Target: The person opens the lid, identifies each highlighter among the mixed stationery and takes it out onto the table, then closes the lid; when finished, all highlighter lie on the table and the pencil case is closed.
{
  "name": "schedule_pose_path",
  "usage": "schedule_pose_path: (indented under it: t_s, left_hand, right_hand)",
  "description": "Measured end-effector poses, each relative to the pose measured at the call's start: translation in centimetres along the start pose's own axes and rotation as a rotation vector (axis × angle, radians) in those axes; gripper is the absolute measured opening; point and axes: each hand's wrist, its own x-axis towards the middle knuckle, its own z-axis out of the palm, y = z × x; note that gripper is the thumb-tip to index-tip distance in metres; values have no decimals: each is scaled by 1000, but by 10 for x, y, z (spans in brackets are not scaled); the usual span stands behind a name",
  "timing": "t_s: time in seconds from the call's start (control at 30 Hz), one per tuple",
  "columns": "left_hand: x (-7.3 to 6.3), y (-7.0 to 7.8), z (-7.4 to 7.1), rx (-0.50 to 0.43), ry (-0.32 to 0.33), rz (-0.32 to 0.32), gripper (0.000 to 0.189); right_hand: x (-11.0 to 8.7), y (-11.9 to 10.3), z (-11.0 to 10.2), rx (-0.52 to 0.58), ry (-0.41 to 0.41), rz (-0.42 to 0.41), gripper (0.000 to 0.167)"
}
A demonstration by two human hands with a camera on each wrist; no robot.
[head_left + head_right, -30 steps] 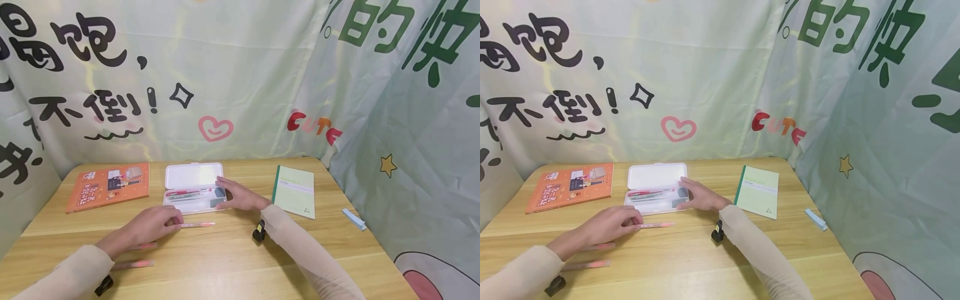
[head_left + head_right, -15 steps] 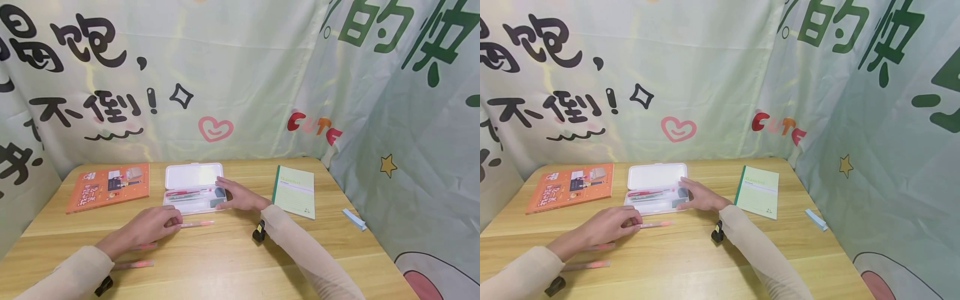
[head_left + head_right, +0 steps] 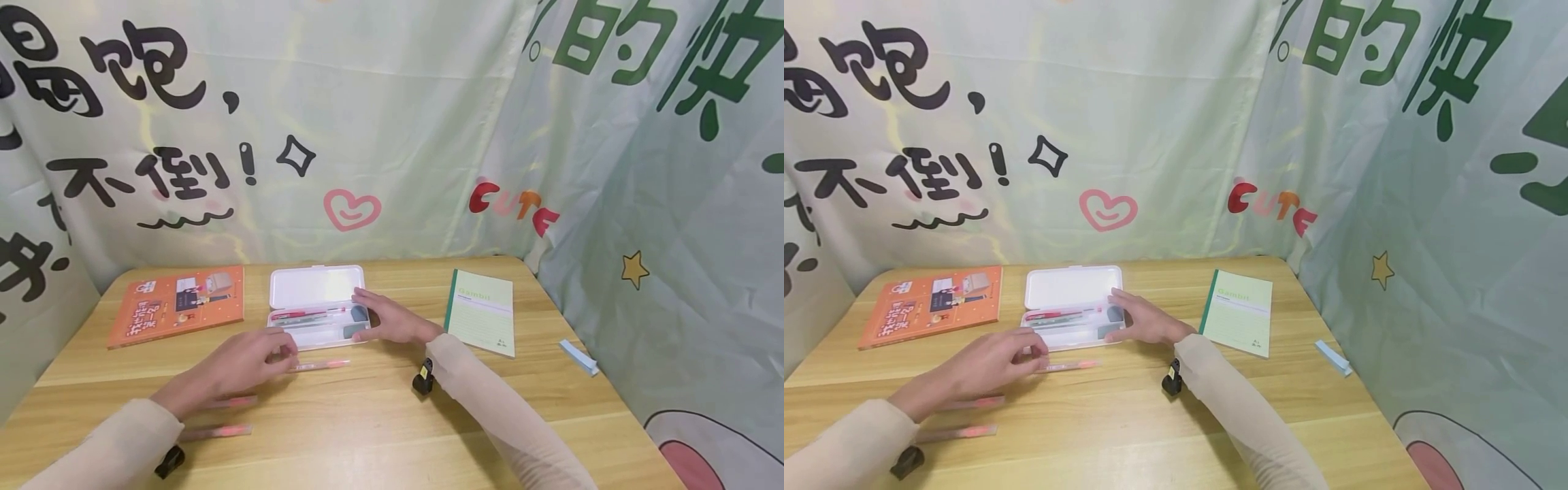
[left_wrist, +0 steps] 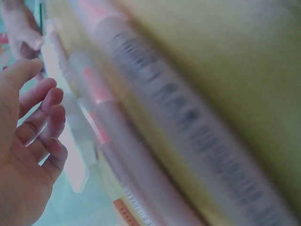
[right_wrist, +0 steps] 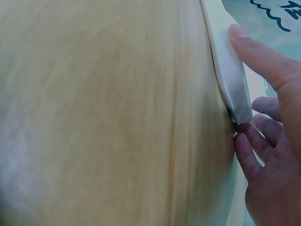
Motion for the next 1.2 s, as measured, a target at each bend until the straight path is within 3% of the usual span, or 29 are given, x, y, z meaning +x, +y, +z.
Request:
schedule_pose_path:
  t_s: [0.13, 0.33, 0.57, 0.87, 1.2]
  left_hand:
    - [7, -3, -10, -27, -1, -48, 15]
    - [21, -18, -18, -18, 13, -92, 16]
    - [31, -33, -16, 38, -33, -131, 19]
    - [37, -33, -12, 83, -66, -140, 21]
    - [39, -31, -19, -77, -105, -203, 12]
  right_hand:
    - [0, -1, 0, 4, -1, 9, 95]
    - [-1, -1, 0, 3, -1, 12, 95]
    - [0, 0, 1, 4, -6, 18, 96]
    - [-1, 0, 0, 20, 2, 24, 96]
    - [-1, -1, 0, 9, 3, 11, 95]
